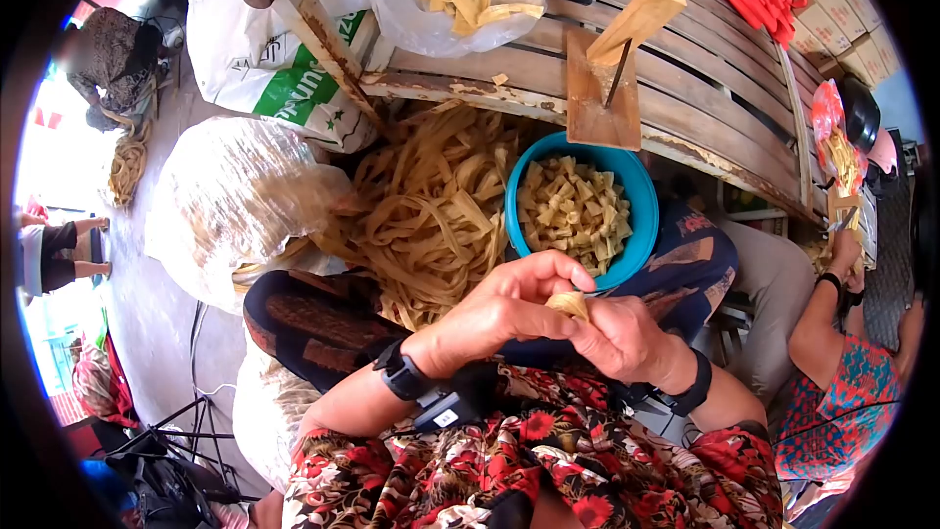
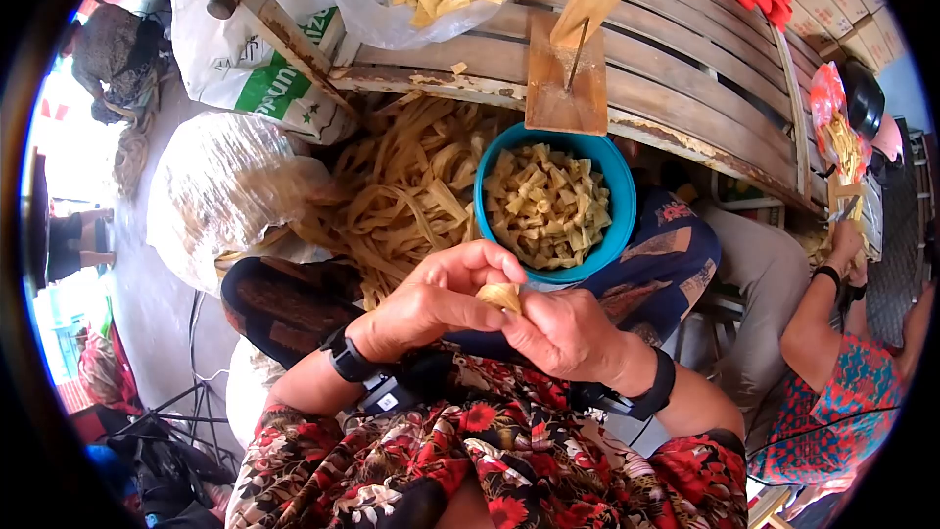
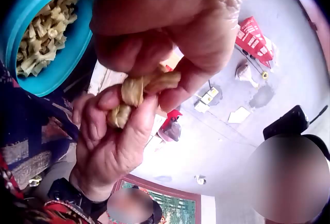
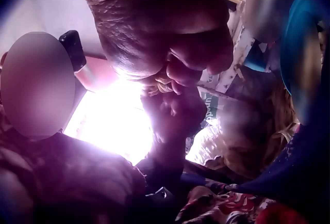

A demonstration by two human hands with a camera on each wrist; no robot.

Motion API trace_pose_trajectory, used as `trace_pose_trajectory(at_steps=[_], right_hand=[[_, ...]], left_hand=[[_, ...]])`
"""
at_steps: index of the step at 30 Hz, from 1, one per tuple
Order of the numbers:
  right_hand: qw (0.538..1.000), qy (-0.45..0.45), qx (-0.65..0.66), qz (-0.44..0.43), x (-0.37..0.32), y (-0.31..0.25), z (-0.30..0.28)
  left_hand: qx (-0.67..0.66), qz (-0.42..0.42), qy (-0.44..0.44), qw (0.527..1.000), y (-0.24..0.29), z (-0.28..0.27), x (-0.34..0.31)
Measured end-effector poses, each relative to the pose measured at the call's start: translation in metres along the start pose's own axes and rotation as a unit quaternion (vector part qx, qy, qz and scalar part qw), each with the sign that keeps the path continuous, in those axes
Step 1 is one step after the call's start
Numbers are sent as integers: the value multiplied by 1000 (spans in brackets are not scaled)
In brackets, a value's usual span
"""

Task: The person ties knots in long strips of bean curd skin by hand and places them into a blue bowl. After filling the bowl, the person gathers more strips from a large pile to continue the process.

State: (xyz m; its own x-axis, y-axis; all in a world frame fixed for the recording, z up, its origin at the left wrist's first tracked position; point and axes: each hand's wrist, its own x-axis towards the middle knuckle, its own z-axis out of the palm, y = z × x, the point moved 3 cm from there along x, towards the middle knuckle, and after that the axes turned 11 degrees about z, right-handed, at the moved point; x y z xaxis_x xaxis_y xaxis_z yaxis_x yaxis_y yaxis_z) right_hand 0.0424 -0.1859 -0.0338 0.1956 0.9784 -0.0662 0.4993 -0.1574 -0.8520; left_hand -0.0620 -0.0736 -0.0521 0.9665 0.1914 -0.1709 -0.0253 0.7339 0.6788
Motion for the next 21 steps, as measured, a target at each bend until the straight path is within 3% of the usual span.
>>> trace_pose_trajectory(at_steps=[1, 4, 7, 8, 9, 11, 12, 15, 16, 17, 19, 20, 21], right_hand=[[999, -7, 14, 43, -1, 0, -4], [997, -24, -61, 30, 4, -4, -5], [994, -6, -109, 5, 12, -8, -6], [994, -4, -109, -3, 13, -8, -6], [994, -3, -109, -14, 15, -9, -7], [985, -64, -152, -48, 14, -8, -7], [978, -95, -173, -65, 13, -8, -8], [993, -51, -102, -17, 5, 0, -27], [992, -65, -104, -11, 1, -1, -34], [991, -48, -119, -24, -1, -5, -40], [988, -19, -144, -52, -5, -10, -47], [983, 9, -169, -76, -5, -12, -49], [980, 20, -181, -86, -5, -15, -51]], left_hand=[[45, -17, 16, 999, 4, -4, -3], [190, -48, 71, 978, 17, -10, -10], [363, -103, 73, 923, 28, -11, -11], [423, -61, 49, 903, 23, -15, -11], [539, 11, 30, 842, 20, -15, -11], [732, 153, -11, 663, 13, -9, -16], [735, 180, 0, 654, 12, 0, -18], [722, 197, 25, 663, 21, -13, -19], [674, 228, -2, 703, 23, -13, -20], [627, 205, -8, 751, 22, -16, -20], [407, 17, -9, 913, 35, -14, -18], [424, 82, -81, 898, 43, -8, -13], [368, 53, -74, 925, 46, -10, -8]])
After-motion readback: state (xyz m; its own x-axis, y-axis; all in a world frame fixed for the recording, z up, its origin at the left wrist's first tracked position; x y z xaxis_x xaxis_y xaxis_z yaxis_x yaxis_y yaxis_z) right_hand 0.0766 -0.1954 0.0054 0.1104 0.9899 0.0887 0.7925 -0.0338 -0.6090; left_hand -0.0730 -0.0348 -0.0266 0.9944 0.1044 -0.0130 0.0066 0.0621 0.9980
